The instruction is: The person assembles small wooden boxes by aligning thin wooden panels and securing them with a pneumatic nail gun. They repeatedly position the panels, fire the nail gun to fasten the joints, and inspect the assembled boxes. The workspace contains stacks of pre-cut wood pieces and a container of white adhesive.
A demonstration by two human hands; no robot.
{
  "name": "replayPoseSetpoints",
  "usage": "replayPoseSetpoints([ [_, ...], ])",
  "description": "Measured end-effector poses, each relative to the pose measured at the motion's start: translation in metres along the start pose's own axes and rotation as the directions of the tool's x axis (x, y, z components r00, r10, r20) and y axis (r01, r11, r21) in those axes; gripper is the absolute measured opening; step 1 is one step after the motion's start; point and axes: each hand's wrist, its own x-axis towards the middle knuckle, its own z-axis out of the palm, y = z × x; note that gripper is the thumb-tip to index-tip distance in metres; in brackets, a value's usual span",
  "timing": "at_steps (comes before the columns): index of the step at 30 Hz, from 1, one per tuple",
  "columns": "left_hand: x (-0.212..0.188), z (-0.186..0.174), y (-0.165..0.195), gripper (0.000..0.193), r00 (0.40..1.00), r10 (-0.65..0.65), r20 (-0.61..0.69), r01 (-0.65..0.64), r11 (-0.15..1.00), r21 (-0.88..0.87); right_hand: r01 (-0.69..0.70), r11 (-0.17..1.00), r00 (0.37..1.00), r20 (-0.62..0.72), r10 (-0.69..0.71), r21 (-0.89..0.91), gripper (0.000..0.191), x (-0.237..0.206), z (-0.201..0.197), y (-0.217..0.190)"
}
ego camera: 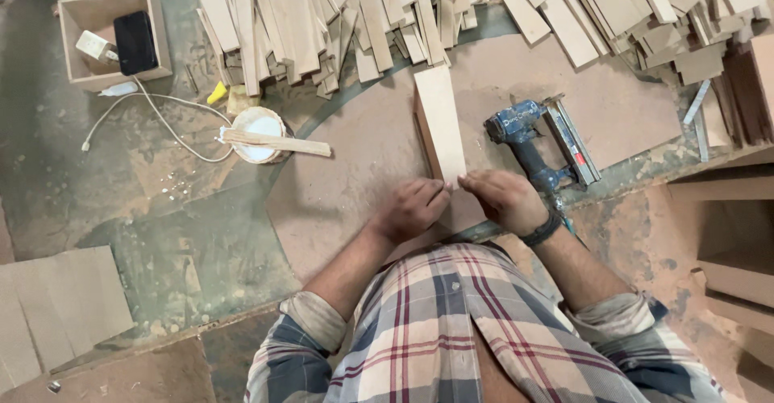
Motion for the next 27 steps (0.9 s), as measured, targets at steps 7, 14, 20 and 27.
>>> replayPoseSetpoints([
  [7, 0.017, -0.002, -0.01, 0.01, 0.997, -0.034, -0.071, 0.032, 0.999, -0.026, -0.282, 0.952, 0.959, 0.014, 0.282, 0.118, 0.025, 0.005, -0.012, 0.004],
  [14, 0.014, 0.004, -0.01, 0.012, 0.996, -0.069, -0.053, 0.067, 0.997, -0.05, -0.263, 0.958, 0.963, -0.033, 0.268, 0.119, 0.041, 0.008, -0.005, -0.005],
  [20, 0.013, 0.006, -0.011, 0.013, 0.996, -0.033, -0.084, 0.031, 0.999, -0.029, -0.142, 0.987, 0.987, -0.071, 0.147, 0.078, 0.028, 0.011, -0.002, -0.002],
  [27, 0.014, 0.003, -0.013, 0.014, 0.996, -0.048, -0.078, 0.042, 0.996, -0.072, -0.183, 0.958, 0.983, 0.039, 0.179, 0.221, 0.026, 0.015, -0.005, 0.015],
])
